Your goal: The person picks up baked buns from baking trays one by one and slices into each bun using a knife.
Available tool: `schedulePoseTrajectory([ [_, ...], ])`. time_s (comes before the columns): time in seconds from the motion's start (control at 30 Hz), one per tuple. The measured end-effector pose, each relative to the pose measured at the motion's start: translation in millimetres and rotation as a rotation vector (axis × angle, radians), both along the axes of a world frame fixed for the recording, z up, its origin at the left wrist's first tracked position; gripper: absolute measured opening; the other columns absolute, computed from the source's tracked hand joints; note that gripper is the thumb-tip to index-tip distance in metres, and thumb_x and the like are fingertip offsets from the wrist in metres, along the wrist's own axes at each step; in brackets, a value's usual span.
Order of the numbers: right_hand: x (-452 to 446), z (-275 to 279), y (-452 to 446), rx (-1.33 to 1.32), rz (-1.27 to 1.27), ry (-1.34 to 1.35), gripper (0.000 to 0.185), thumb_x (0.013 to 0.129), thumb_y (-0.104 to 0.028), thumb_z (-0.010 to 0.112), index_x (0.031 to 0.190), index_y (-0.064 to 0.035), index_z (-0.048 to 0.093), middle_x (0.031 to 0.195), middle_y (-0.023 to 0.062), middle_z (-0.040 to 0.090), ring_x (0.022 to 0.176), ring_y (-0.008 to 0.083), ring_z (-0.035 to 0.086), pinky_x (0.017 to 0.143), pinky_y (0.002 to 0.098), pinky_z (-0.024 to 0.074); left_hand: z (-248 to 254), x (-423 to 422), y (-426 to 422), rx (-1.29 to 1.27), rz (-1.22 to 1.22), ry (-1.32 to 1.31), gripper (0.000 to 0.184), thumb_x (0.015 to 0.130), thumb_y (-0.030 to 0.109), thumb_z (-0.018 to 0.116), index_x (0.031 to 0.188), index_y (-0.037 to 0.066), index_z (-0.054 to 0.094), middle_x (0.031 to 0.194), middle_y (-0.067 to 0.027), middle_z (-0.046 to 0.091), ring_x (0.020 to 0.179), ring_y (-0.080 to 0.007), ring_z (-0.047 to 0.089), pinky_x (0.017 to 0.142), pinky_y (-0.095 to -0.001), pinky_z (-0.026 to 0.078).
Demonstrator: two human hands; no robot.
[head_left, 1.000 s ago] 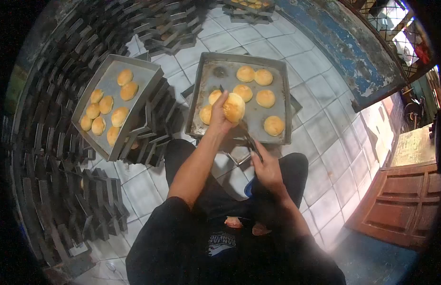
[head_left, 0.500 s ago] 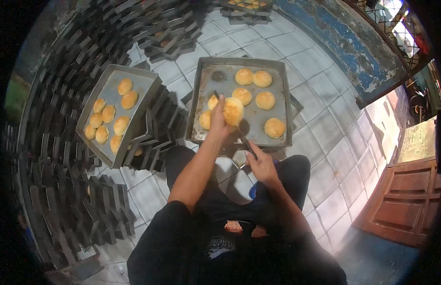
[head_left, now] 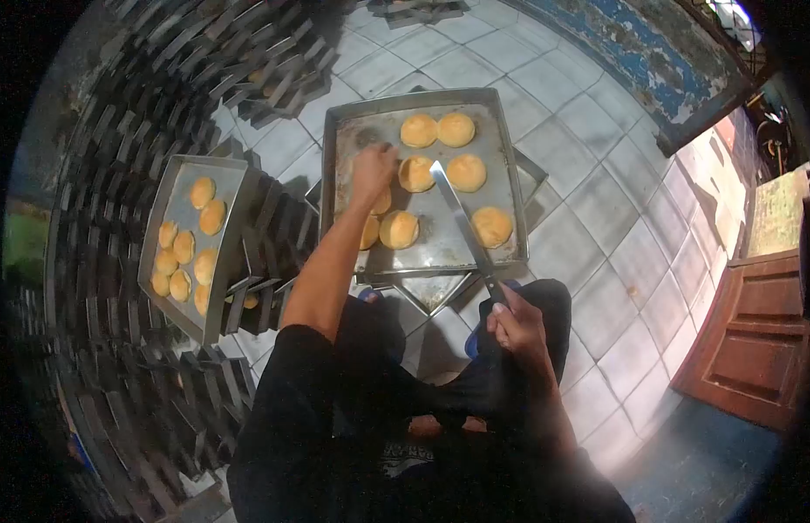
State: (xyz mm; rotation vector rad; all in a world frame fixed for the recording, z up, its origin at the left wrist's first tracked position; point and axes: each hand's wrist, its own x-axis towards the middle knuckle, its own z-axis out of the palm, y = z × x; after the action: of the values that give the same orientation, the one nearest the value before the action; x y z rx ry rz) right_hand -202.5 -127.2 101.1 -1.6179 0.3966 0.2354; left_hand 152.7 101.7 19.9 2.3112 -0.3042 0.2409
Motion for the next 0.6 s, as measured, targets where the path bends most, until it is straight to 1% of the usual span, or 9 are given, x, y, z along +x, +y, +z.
schedulePoseTrajectory([
  [0.03,-2,-6,0,0.005,-0.010,0.007,0.047,0.100,-0.012,0.055,0.144,0.0044,0.054,0.075,0.0030,0.066,0.064,0.0084,0.056,0.063,0.0261,0.0479,-2,-1,-11,0.005,-0.010,0.007,0.041,0.092,0.040,0.067,0.103,0.001,0.076,0.100,-0.0250,0.073,0.097,-0.0452,0.069,0.089,-0.0498,0.053],
  [0.1,-4,-16,-5,0.082,0.013,-0.016,0.048,0.100,-0.015,0.054,0.145,0.0041,0.052,0.069,0.0037,0.065,0.058,0.0074,0.054,0.057,0.0268,0.0475,-7,3,-34,0.311,-0.241,-0.257,0.038,0.091,0.039,0.065,0.090,0.002,0.075,0.091,-0.0253,0.071,0.093,-0.0437,0.068,0.086,-0.0506,0.054],
  [0.13,-7,-15,-6,0.126,0.008,0.001,0.049,0.102,-0.015,0.055,0.148,0.0025,0.050,0.075,0.0034,0.066,0.058,0.0069,0.053,0.054,0.0255,0.0450,-13,3,-45,0.388,-0.180,-0.068,0.036,0.092,0.039,0.062,0.085,0.006,0.074,0.091,-0.0229,0.071,0.091,-0.0390,0.069,0.082,-0.0496,0.055],
  [0.27,-10,-6,-4,0.322,-0.119,0.086,0.050,0.103,-0.015,0.056,0.151,0.0003,0.048,0.079,0.0036,0.065,0.057,0.0054,0.048,0.051,0.0225,0.0405,-47,14,-58,0.601,-0.160,0.020,0.039,0.090,0.044,0.061,0.093,0.007,0.075,0.098,-0.0231,0.072,0.096,-0.0372,0.070,0.083,-0.0486,0.055],
  [0.33,-11,-6,-4,0.430,-0.128,0.037,0.050,0.105,-0.010,0.053,0.154,-0.0021,0.044,0.076,0.0057,0.060,0.048,0.0039,0.040,0.043,0.0208,0.0320,-39,17,-57,0.661,-0.163,0.034,0.048,0.083,0.051,0.068,0.099,0.006,0.074,0.104,-0.0222,0.072,0.099,-0.0372,0.069,0.084,-0.0493,0.055],
  [0.37,-12,-7,-5,0.432,-0.130,0.025,0.050,0.105,-0.010,0.053,0.154,-0.0021,0.044,0.076,0.0057,0.060,0.048,0.0039,0.040,0.043,0.0208,0.0320,-34,19,-55,0.663,-0.164,0.022,0.048,0.083,0.051,0.068,0.099,0.006,0.074,0.104,-0.0222,0.072,0.099,-0.0372,0.069,0.084,-0.0493,0.055],
  [0.43,-15,-10,-4,0.435,-0.117,-0.010,0.051,0.105,-0.011,0.054,0.154,-0.0027,0.043,0.077,0.0058,0.061,0.047,0.0039,0.040,0.042,0.0206,0.0317,6,2,-48,0.546,-0.198,0.338,0.059,0.075,0.051,0.077,0.109,0.003,0.072,0.109,-0.0229,0.071,0.105,-0.0397,0.067,0.091,-0.0473,0.054],
  [0.57,-14,-13,2,0.433,-0.150,-0.051,0.052,0.105,-0.011,0.056,0.154,-0.0029,0.044,0.078,0.0058,0.061,0.047,0.0041,0.040,0.042,0.0203,0.0316,-31,-24,-29,0.433,-0.275,0.142,0.065,0.073,0.043,0.083,0.120,0.002,0.068,0.118,-0.0218,0.068,0.109,-0.0381,0.066,0.095,-0.0449,0.053],
  [0.6,-13,-15,3,0.409,-0.161,-0.062,0.052,0.104,-0.012,0.057,0.154,-0.0029,0.044,0.078,0.0053,0.061,0.048,0.0040,0.041,0.043,0.0203,0.0319,-26,-39,-24,0.173,-0.260,0.238,0.066,0.073,0.038,0.084,0.125,0.001,0.065,0.122,-0.0216,0.067,0.110,-0.0367,0.066,0.095,-0.0435,0.053],
])
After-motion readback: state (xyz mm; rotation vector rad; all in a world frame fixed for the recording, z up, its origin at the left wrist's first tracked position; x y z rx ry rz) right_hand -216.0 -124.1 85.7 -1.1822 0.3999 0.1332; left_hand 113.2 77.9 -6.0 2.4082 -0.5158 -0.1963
